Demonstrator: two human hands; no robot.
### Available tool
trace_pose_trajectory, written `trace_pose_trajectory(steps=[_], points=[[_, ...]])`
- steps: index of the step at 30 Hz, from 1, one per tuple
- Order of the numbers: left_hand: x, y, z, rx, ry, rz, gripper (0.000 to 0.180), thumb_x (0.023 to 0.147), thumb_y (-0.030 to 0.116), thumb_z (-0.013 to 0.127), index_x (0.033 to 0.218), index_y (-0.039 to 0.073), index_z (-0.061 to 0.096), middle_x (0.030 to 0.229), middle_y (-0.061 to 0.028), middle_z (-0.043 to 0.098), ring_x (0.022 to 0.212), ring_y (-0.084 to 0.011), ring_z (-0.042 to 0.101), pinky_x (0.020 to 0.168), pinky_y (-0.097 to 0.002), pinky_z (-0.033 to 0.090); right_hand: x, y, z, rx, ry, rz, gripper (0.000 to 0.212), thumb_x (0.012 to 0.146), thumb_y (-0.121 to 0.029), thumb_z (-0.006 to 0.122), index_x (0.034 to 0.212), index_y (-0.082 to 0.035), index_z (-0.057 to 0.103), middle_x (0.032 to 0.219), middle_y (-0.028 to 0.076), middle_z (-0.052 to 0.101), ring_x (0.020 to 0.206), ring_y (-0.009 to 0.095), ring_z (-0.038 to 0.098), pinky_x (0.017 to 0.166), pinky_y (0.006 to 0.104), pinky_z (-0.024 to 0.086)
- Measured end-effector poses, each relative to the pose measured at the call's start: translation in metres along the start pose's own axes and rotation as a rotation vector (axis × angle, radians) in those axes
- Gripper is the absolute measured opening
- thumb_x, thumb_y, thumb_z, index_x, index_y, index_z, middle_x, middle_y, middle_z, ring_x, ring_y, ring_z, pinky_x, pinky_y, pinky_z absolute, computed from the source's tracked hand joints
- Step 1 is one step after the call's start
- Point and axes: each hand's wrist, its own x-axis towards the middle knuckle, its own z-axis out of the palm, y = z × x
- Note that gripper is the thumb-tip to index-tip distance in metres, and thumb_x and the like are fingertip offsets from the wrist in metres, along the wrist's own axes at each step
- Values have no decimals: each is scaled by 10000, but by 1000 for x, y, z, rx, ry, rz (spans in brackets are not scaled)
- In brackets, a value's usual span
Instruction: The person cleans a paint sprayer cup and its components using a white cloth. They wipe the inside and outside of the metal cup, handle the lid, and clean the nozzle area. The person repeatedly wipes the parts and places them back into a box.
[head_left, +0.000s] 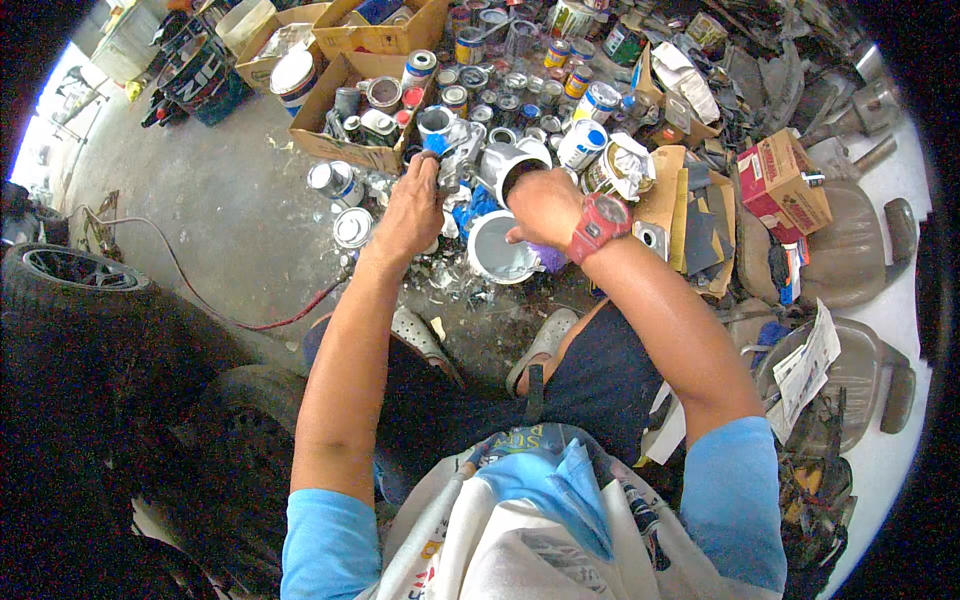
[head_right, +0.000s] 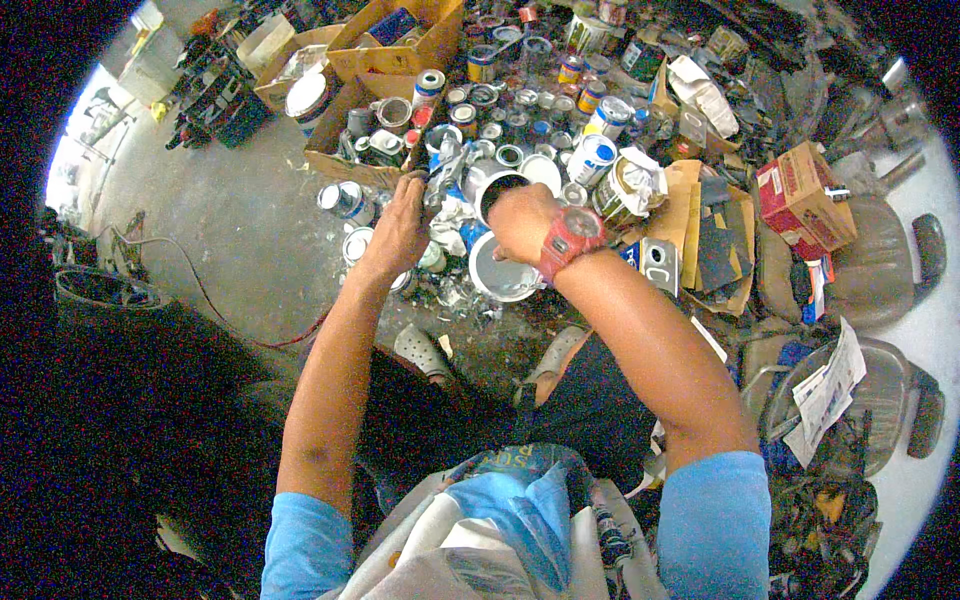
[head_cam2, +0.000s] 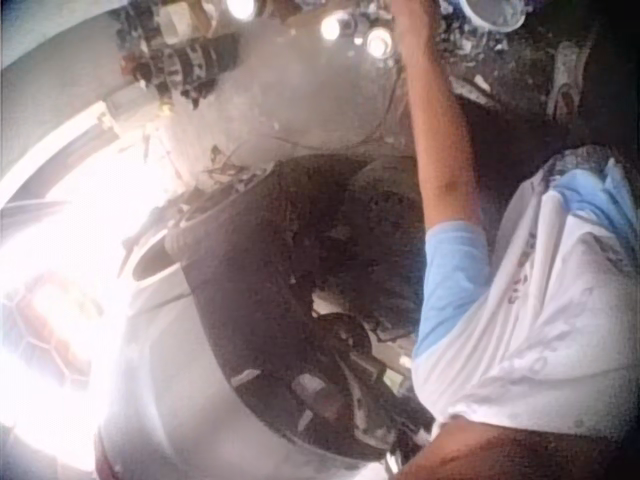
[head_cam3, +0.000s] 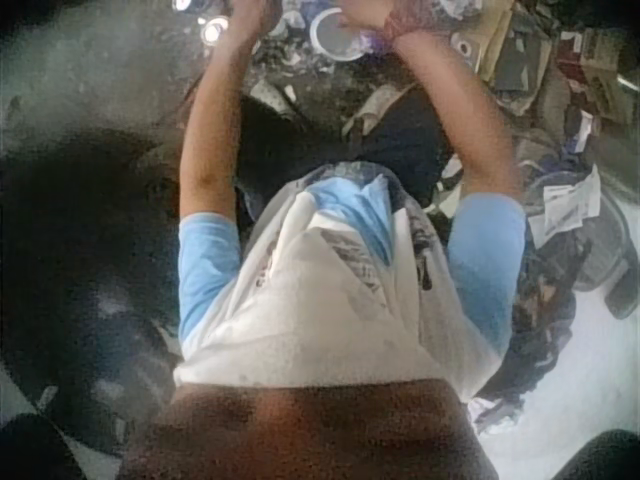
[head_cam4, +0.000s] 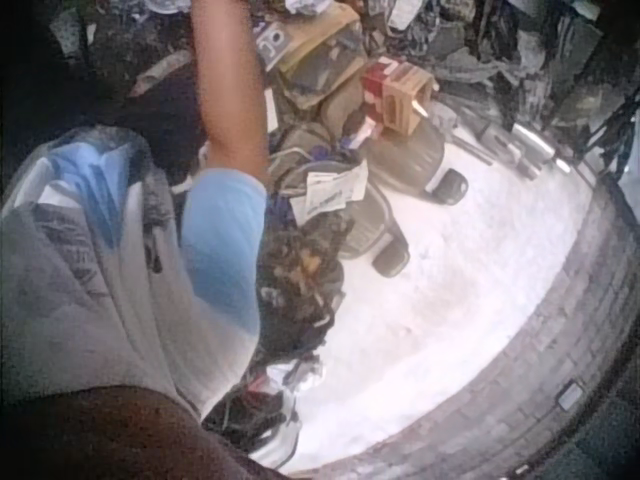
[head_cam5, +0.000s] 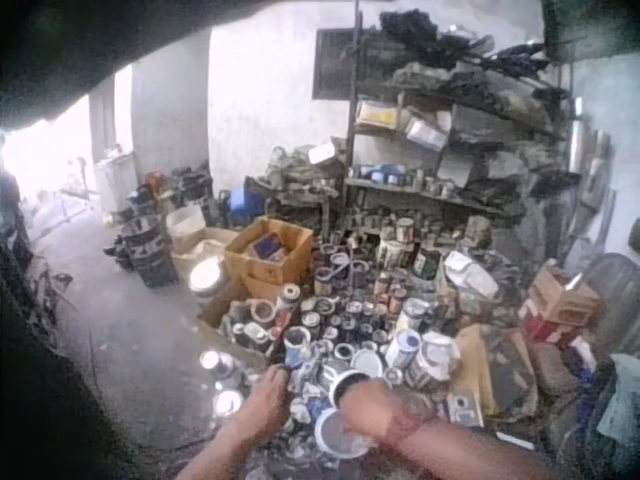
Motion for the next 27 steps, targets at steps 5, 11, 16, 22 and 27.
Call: trace_pose_trajectory(steps=[5, 11, 16, 22, 27], points=[[-3, -5, 6, 4, 14, -57, 390, 911, -53, 614, 1269, -38, 460, 1325, -309, 536, 1154, -562, 589, 930, -595, 526, 31, 12, 1, 406, -113, 67, 741, 777, -635, 859, 1013, 62, 769, 1010, 220, 790, 948, 352, 780, 791, 474, 632], [-6, -16, 12, 44, 67, -75, 352, 915, 8, 657, 1216, -33, 480, 1207, -291, 575, 1068, -531, 631, 882, -593, 534, 21, -8, 11, 1419, 140, 45, 918, 848, -513, 874, 1394, 118, 494, 1372, 337, 635, 1106, 354, 738, 740, 463, 631], [-1, -16, 8, 68, 7, -130, 374, 903, 12, 674, 1221, -39, 483, 1198, -288, 572, 1057, -525, 629, 895, -596, 527, -6, -5, 6, 402, 198, -47, 651, 814, -409, 878, 1210, 49, 636, 1213, 292, 699, 1130, 460, 690, 942, 525, 588], [5, -9, 6, 2, 37, -98, 406, 937, 152, 729, 1217, -50, 514, 1238, -287, 574, 1087, -522, 637, 926, -582, 535, 20, 5, -11, 423, -98, 24, 577, 857, -442, 860, 1096, 59, 702, 1211, 276, 709, 1056, 401, 713, 839, 504, 593], [2, -11, 9, 11, 29, -241, 642, 957, 461, 774, 1212, -88, 559, 1308, -301, 562, 1154, -513, 644, 970, -553, 545, 13, -19, 2, 1753, 266, 121, 543, 955, -374, 804, 1348, -34, 650, 1319, 101, 712, 1064, 243, 726, 673, 329, 640]])
